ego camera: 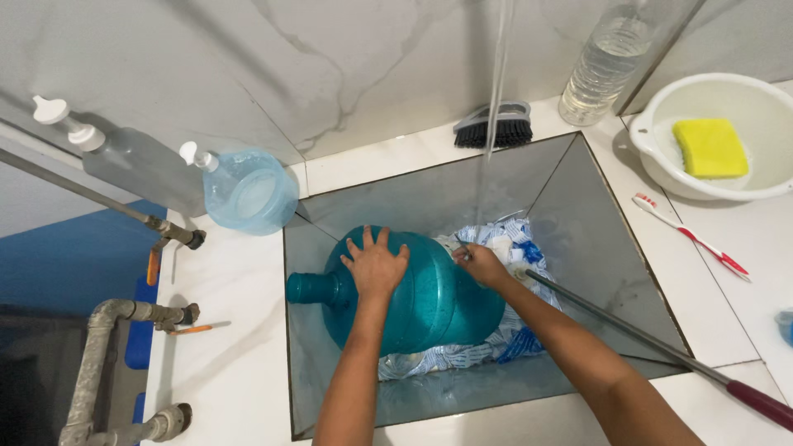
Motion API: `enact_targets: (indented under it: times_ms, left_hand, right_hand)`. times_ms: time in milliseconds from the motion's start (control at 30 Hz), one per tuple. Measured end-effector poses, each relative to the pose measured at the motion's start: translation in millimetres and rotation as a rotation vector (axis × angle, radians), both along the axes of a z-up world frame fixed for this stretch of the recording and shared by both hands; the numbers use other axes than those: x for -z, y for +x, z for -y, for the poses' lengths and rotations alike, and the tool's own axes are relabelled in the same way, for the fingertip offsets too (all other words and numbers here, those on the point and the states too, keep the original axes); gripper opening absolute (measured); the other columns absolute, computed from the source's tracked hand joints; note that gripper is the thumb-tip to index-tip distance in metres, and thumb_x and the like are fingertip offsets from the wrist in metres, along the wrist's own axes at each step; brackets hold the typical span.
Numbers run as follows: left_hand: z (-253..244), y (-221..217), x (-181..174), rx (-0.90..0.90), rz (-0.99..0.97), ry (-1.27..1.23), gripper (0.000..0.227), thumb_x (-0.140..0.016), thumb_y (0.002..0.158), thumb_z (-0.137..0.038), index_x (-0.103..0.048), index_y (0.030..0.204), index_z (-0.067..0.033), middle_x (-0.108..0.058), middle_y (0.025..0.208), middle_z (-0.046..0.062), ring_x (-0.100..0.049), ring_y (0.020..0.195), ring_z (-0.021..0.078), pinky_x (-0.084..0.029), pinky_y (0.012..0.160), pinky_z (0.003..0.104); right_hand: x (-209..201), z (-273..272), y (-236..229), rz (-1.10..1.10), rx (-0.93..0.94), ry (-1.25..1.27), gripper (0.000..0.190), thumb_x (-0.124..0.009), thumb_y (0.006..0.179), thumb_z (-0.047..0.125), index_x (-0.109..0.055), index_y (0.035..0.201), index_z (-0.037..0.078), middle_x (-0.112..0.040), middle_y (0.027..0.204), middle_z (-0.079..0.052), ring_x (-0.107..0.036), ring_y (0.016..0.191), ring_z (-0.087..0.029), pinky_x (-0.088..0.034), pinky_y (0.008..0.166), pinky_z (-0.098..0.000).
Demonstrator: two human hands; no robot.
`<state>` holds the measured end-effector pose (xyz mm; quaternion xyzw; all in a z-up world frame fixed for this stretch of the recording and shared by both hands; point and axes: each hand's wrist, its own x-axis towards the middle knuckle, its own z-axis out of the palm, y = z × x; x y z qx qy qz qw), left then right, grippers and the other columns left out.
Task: The person scrubs the exterior and interior of a large teal water dispenser bottle with a cloth and sponge under running water. They rinse the bottle, wipe it dry with a cloth, and then use a heat gun to dry the neck area.
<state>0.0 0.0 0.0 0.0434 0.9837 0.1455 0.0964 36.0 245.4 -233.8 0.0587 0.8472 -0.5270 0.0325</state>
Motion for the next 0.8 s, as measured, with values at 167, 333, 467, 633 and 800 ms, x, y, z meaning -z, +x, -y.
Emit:
enact_targets:
  times_ms: [167,333,467,633,800]
  left_hand:
    - [0,-2,-2,-0.004,0.010,0.016,0.066,-0.061,0.088,-0.048,-0.051,0.148,-0.0202,-0.028,0.164,0.015,-0.017,0.148,0.0562,-0.013,0.116,0.074]
    - [0,-1,-4,0.005,-0.011,0.017,0.065,-0.061,0.088,-0.048,-0.053,0.147,-0.0193,-0.030,0.163,0.017,-0.019,0.147,0.0577,-0.015,0.114,0.076]
    - [-1,-2,-7,-0.004,-0.029,0.039,0.064,-0.062,0.087,-0.047,-0.055,0.145,-0.0193,-0.031,0.162,0.017,-0.019,0.146,0.0584,-0.015,0.114,0.076]
    - [-1,0,-6,-0.009,-0.028,0.033,0.064,-0.062,0.087,-0.047,-0.056,0.144,-0.0194,-0.032,0.162,0.018,-0.020,0.147,0.0578,-0.016,0.114,0.076]
    - [-2,-3,-3,-0.014,-0.028,0.025,0.069,-0.061,0.087,-0.048,-0.051,0.148,-0.0169,-0.032,0.162,0.017,-0.020,0.146,0.0569,-0.016,0.114,0.075]
  right_hand:
    - [-9,3,-5,0.036,-0.009,0.042,0.016,-0.070,0.091,0.015,-0.073,0.098,0.001,-0.077,0.092,-0.012,-0.072,0.085,-0.021,-0.056,0.081,-0.0341]
    - [-1,-5,-40,0.165,-0.140,0.021,0.016,-0.070,0.084,0.013,-0.072,0.091,-0.001,-0.076,0.088,-0.015,-0.072,0.082,-0.025,-0.057,0.079,-0.0376]
    - [-1,-13,-47,0.141,-0.264,0.215,0.024,-0.070,0.084,0.023,-0.070,0.093,0.001,-0.073,0.086,-0.015,-0.071,0.082,-0.026,-0.055,0.080,-0.0378]
    - [-12,-15,-39,0.134,-0.357,0.131,0.027,-0.068,0.084,0.026,-0.066,0.099,0.003,-0.070,0.086,-0.010,-0.067,0.082,-0.023,-0.054,0.078,-0.0365]
    - [-16,-14,-35,0.155,-0.304,0.090,0.024,-0.067,0.084,0.025,-0.064,0.097,0.005,-0.065,0.081,-0.005,-0.063,0.077,-0.018,-0.052,0.076,-0.0342]
